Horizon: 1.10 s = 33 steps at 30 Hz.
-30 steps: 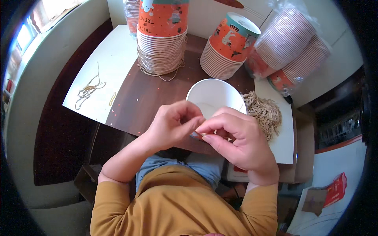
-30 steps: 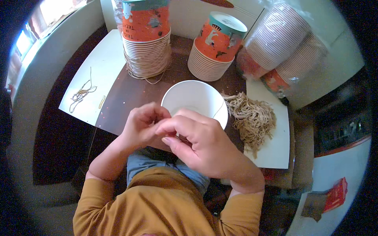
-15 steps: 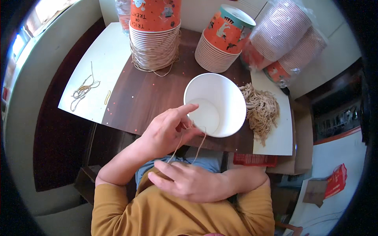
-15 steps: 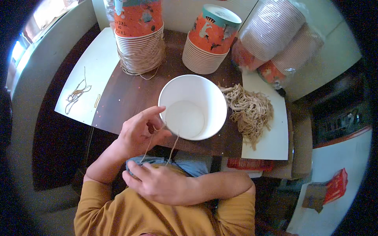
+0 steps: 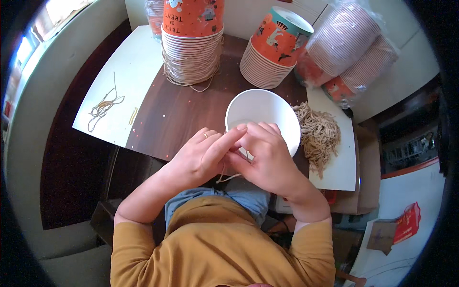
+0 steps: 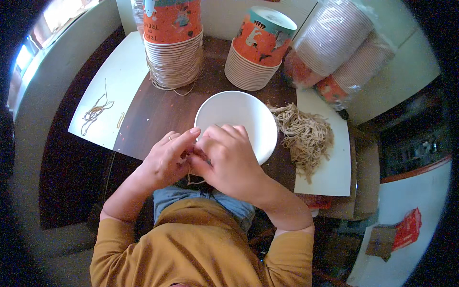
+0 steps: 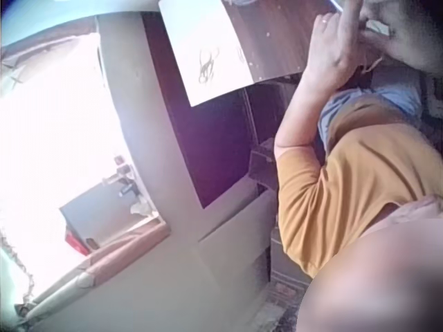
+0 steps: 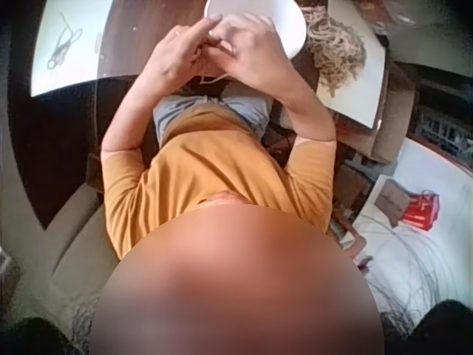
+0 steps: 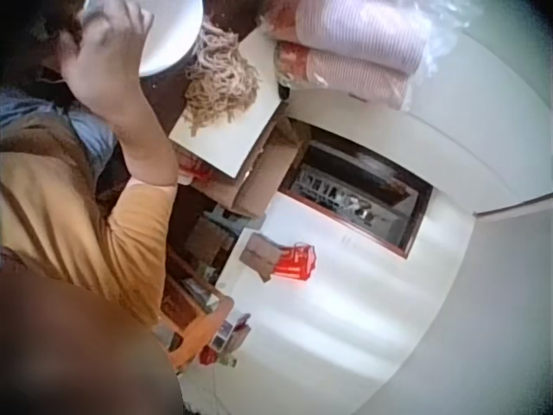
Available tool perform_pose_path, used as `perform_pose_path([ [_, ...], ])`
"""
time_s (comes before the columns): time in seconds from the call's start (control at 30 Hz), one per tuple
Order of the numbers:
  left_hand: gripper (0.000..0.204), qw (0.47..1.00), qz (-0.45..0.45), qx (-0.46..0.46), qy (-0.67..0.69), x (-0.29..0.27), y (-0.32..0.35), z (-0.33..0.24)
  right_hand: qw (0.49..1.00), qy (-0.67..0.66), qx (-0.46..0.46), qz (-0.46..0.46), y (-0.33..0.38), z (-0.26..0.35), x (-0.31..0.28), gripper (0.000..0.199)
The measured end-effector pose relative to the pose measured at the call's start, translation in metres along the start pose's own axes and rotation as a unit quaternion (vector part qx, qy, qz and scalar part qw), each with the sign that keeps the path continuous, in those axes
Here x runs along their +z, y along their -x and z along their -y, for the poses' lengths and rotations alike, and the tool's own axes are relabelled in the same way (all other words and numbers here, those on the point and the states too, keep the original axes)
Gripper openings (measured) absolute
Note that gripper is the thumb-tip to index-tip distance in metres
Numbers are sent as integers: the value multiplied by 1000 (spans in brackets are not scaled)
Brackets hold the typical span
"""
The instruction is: Attaching handles to paper buckets using thin strings.
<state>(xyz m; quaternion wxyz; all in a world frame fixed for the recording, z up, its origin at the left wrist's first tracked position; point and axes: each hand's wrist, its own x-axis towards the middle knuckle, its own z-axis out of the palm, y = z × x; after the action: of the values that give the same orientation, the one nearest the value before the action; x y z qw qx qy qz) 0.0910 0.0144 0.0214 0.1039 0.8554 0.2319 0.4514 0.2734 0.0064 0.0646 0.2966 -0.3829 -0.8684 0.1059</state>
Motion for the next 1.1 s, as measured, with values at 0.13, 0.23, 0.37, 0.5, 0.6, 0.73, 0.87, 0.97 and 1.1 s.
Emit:
perform_pose_path([
  [0.13, 68, 1000, 18, -8, 7, -2, 0, 0, 999, -42, -1, -6, 0, -5, 5, 13],
  [0.23, 55, 996, 1, -39, 75, -5, 1, 0, 990, -129, 49, -21, -3, -3, -8, 10],
  [0.37, 30, 965, 5, -159, 208, -8, 6, 1, 989, -135, 53, -32, 1, 2, -18, 11],
  [0.5, 20, 924, 8, -244, 295, -7, 8, 0, 987, -126, 95, -26, 12, 13, -14, 9],
  [0.6, 28, 966, -1, -125, 227, 1, 11, 4, 977, -164, 135, -17, 15, 14, -11, 8],
  [0.73, 45, 999, 8, -20, 47, 6, 12, 12, 973, -135, 185, -5, 18, 13, -15, 9],
  [0.87, 47, 991, 22, 108, -75, 11, 7, 22, 995, -70, 70, 1, 23, 1, -12, 12],
  [0.97, 48, 987, -3, 134, -86, 14, 6, 23, 986, -128, 92, 55, 22, -7, -16, 13],
  [1.1, 45, 983, -6, 152, -106, 16, 10, 24, 964, -201, 156, 74, 22, -11, -14, 10],
])
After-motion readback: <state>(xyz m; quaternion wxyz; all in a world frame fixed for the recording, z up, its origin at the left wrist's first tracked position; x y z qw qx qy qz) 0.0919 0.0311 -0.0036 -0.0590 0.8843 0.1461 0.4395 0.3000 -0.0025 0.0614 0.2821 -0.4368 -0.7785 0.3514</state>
